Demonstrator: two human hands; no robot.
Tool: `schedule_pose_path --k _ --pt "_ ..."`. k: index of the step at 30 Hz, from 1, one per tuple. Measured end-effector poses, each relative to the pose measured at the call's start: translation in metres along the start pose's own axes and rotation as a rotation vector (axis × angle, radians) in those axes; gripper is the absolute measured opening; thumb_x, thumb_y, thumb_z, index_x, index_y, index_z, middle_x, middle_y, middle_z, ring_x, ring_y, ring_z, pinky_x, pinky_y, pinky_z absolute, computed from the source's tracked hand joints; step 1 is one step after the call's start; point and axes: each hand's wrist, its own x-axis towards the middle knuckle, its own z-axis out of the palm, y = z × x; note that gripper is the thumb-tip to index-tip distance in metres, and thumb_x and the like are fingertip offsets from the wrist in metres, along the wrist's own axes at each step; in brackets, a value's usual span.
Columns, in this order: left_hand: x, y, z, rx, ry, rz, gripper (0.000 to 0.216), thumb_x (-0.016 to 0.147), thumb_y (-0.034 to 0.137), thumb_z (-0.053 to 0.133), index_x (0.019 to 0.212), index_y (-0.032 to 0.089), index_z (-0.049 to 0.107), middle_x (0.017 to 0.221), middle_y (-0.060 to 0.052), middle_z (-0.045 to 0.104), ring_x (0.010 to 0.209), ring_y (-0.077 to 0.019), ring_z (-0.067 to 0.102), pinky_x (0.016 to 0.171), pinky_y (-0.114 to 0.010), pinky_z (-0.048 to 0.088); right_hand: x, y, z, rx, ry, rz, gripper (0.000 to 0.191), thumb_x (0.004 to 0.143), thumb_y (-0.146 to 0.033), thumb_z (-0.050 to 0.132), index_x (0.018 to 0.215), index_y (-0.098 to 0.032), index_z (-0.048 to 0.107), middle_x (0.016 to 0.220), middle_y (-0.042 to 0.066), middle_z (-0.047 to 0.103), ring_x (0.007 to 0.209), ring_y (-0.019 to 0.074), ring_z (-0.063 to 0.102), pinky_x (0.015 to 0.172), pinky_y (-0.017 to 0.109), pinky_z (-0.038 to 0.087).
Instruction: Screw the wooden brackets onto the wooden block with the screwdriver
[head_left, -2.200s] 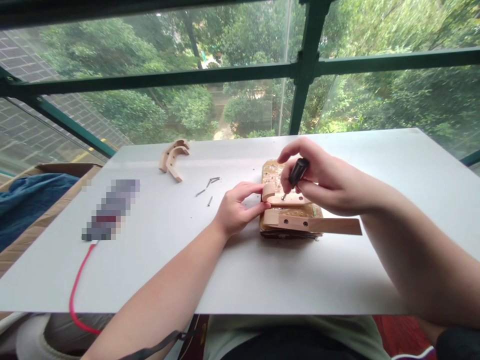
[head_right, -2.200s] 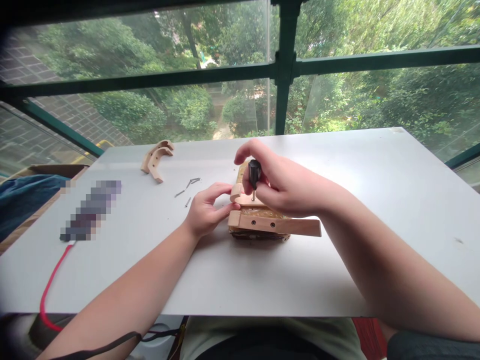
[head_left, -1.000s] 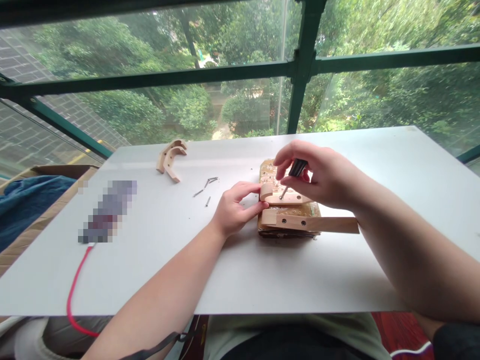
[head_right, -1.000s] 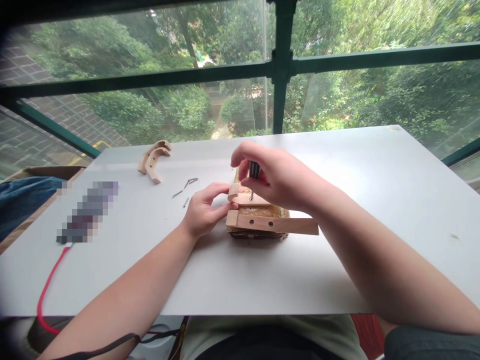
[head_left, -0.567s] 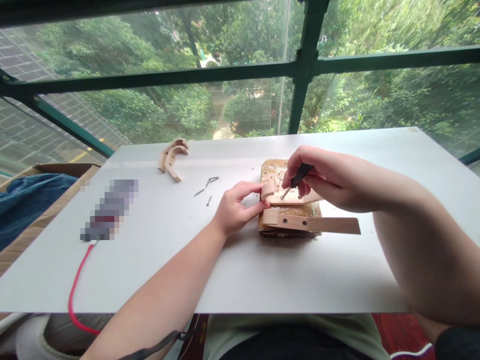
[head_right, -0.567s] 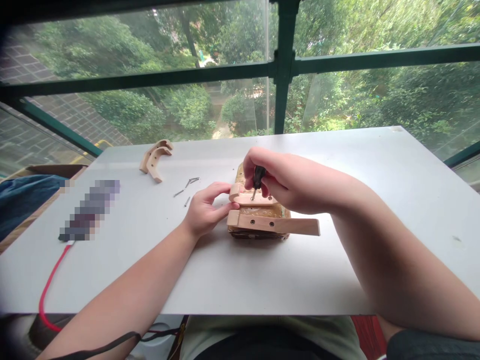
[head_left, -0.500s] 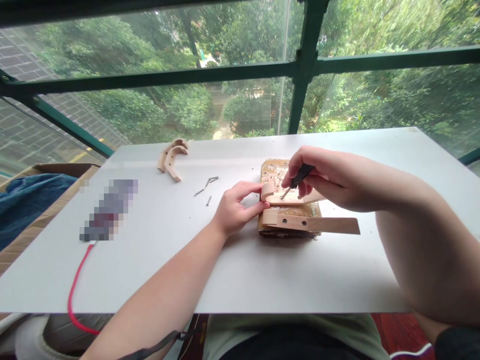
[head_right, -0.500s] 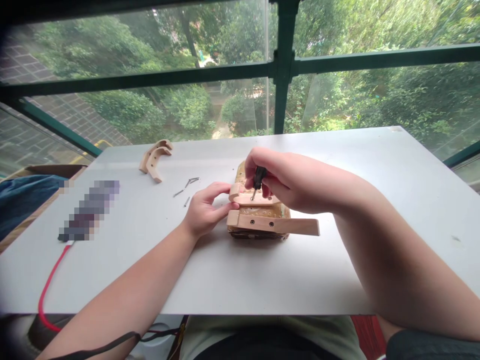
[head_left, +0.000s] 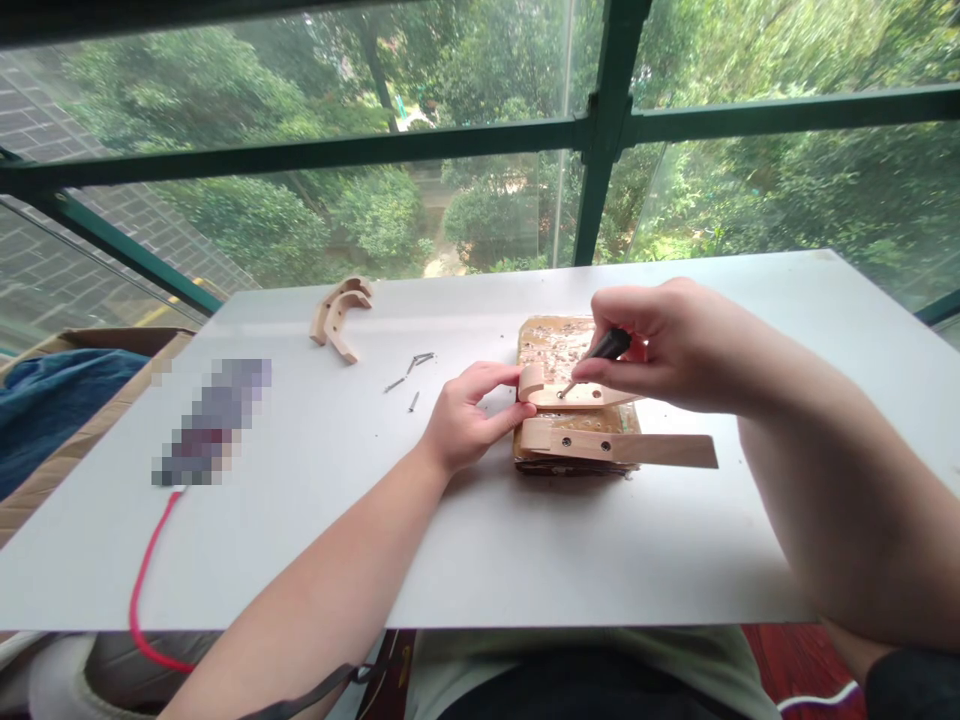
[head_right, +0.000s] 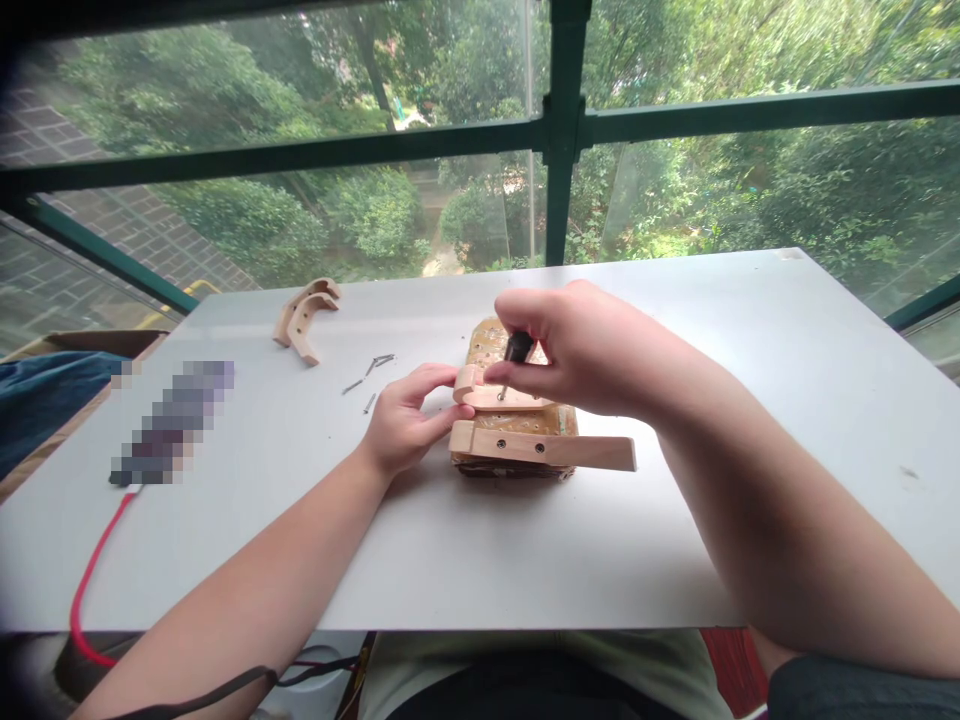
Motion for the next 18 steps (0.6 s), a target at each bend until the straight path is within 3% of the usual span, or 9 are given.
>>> schedule_pose_path --k 5,9,12,18 --pt "0.0 -0.001 0.0 -0.009 0.012 -0.001 0.032 0.081 0.034 0.08 0.11 0.021 0.076 0.112 -0.009 0.076 0.104 -0.0236 0.07 0.097 -0.037 0.054 0.002 0.001 0.008 0.01 0.019 0.102 0.032 0.089 -0.034 0.061 0.066 -0.022 0.042 0.053 -0.005 0.041 0.05 0.0097 0.032 0.05 0.028 0.027" --pt "0.0 -0.001 0.0 -0.007 0.003 0.004 0.031 0.082 0.034 0.08 0.11 0.022 0.076 0.112 -0.008 0.076 0.104 -0.0233 0.07 0.097 -0.037 0.054 0.005 0.002 0.015 0.08 0.057 0.049 0.006 0.088 -0.025 0.059 0.084 -0.022 0.06 0.076 0.0 0.064 0.062 0.0119 0.051 0.059 0.027 0.038" --pt "0.0 -0.001 0.0 0.0 -0.006 0.008 0.031 0.083 0.033 0.079 0.112 0.023 0.076 0.112 -0.007 0.076 0.105 -0.0226 0.07 0.098 -0.037 0.053 0.006 -0.001 0.017 0.094 0.103 -0.066 0.008 0.088 -0.022 0.059 0.094 -0.021 0.064 0.094 0.003 0.069 0.073 0.0138 0.058 0.067 0.027 0.041" --pt "-0.001 -0.002 0.001 0.001 -0.008 -0.002 0.032 0.083 0.033 0.079 0.113 0.023 0.075 0.112 -0.007 0.076 0.105 -0.0223 0.07 0.098 -0.035 0.053 0.0 -0.008 0.009 0.116 -0.073 -0.117 0.01 0.083 -0.016 0.057 0.092 -0.02 0.059 0.078 0.001 0.064 0.064 0.0124 0.05 0.059 0.026 0.036"
